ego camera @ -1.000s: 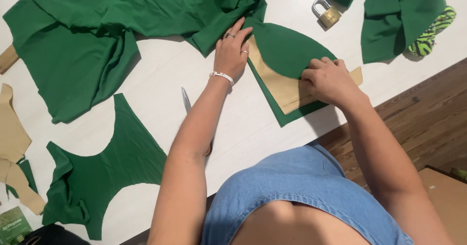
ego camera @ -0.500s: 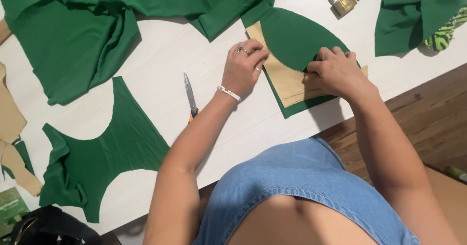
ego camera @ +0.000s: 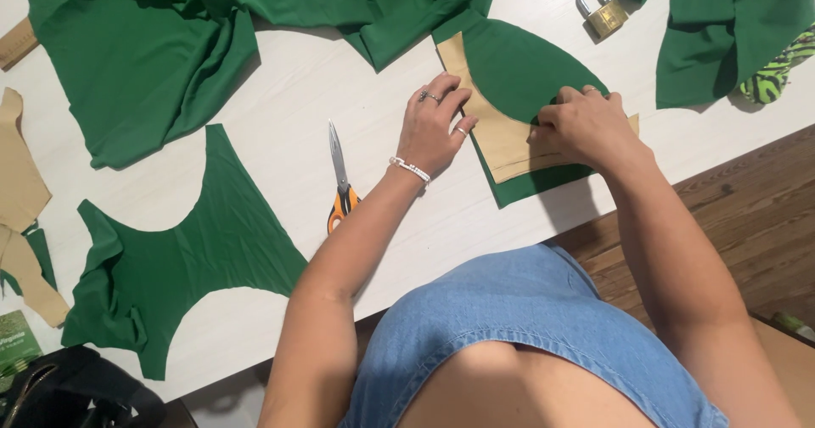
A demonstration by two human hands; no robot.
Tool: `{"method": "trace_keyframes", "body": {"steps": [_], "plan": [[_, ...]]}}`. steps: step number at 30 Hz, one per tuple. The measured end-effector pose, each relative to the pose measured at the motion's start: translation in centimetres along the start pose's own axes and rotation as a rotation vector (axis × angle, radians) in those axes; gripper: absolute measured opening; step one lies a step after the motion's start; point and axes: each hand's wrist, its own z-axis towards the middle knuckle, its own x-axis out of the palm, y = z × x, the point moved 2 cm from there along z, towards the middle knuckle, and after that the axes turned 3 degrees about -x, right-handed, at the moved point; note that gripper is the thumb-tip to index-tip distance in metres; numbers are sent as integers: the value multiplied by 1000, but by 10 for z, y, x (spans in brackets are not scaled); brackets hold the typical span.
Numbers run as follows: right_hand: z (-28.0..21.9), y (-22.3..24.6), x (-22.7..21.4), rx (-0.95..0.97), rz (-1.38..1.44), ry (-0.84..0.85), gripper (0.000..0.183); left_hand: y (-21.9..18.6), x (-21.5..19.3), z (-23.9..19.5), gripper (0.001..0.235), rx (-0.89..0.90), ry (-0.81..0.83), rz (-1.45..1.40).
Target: Arranging green fabric pieces and tan paper patterns on a work table for garment production
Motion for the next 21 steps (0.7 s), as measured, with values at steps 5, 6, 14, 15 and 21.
{"method": "trace_keyframes", "body": {"steps": [5,6,14,15,21], "plan": [[-4,6,-12,-4,15,2,21,3,4,-1,45,-28,31,18],[-4,6,-11,-5,16,3,21,1,2,-1,45,-29,32,18],[-3,5,-8,6,6,-15,23,-1,-2,-2,47,-39,47,17],[-3,5,-8,7,6,-14,23,-1,-1,-1,47,-38,48,16],[0,3,1,12,-15,-22,29,-8,-4,-3,51,-59,91,76]]}}
